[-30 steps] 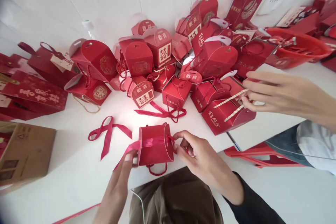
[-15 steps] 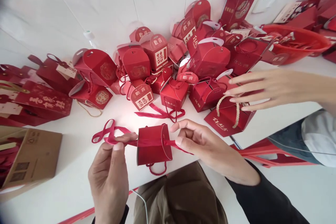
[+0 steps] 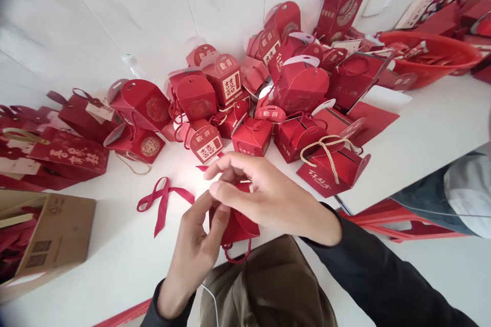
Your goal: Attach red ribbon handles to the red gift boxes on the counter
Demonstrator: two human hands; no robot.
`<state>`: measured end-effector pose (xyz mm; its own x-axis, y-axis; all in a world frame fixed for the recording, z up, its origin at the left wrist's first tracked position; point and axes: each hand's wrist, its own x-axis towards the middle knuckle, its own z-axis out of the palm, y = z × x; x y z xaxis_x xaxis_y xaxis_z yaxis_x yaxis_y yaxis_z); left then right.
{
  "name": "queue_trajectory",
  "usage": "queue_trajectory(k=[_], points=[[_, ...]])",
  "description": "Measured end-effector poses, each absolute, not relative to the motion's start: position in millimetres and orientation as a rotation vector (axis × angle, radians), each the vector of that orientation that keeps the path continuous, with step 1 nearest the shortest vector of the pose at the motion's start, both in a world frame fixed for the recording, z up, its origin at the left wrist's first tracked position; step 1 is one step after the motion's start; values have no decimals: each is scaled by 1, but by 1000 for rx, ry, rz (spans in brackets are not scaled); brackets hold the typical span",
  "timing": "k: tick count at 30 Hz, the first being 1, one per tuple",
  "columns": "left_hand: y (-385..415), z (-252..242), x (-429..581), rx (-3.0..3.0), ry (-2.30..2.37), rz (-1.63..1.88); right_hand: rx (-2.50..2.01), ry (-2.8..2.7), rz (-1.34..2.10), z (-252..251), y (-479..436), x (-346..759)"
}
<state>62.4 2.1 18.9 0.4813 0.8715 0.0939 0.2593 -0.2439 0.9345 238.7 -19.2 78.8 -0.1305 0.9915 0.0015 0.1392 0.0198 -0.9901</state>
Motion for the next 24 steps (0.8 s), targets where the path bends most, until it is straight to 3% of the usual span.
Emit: queue_trajectory(k=[6, 13, 17, 20, 24], points=[[3, 23, 65, 1538, 1053, 804, -1113, -1730, 1126, 90, -1, 242], [10, 24, 57, 1433, 1009, 789, -1463, -1908, 962, 77, -8, 268], [12, 26, 55, 1343, 917, 821, -1452, -1862, 1164, 83, -22, 273], [12, 24, 55, 1346, 889, 837, -1498, -1804, 1104, 78, -22, 268], [11, 11, 57, 1638, 963, 1084, -1489, -1777, 1143, 61, -13, 255]])
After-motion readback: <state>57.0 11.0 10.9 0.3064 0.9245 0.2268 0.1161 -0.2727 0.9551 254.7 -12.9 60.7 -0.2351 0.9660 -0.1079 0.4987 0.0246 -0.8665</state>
